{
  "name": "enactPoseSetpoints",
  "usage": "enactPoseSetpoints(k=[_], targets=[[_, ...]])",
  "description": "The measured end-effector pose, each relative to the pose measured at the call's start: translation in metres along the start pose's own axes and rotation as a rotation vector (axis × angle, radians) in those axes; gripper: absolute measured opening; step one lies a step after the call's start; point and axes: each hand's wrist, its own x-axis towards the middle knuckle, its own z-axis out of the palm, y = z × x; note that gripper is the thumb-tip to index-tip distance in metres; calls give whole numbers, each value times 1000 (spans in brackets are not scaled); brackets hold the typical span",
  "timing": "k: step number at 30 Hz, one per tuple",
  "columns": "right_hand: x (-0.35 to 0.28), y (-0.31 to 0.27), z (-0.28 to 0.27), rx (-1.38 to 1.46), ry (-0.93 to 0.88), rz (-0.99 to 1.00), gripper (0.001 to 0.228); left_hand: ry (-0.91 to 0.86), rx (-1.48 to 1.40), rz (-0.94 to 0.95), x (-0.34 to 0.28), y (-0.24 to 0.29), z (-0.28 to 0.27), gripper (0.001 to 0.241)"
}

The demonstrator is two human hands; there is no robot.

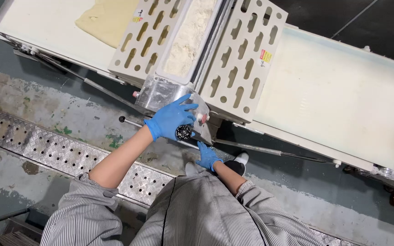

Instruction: Flattening and folding dough using a commercial dough sheeter machine.

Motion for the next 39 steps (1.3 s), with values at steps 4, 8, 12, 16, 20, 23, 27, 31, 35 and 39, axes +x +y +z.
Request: enactPoseSetpoints(k=[4, 8, 12, 16, 20, 23, 27, 31, 35, 39], targets=[[-1, 0, -2, 45, 13, -32, 108, 0, 6, -14, 2, 4, -6, 48], [-2, 3, -5, 66, -7, -49, 108, -37, 56, -29, 2, 3, -3, 47], [3, 7, 0, 79, -46, 5, 112, -55, 28, -15, 6, 11, -12, 46], [-13, -4, -19, 115, -39, -27, 109, -120, 28, -48, 15, 21, -28, 42], [-14, -5, -17, 119, 31, -44, 107, -185, 84, -78, 17, 17, -26, 38], [-19, -4, -16, 107, 17, -52, 109, -286, 169, -131, 20, 25, -25, 35], [-26, -15, -32, 77, 0, 12, 107, -101, -10, -178, 30, 41, -36, 22], [-30, -10, -32, 115, -11, -8, 105, -218, 79, -204, 27, 32, -27, 31], [-17, -6, -21, 170, -12, -33, 107, -189, 92, -129, 21, 25, -29, 36], [-8, -1, -15, 103, -31, -69, 107, -128, 52, -147, 16, 23, -30, 33]])
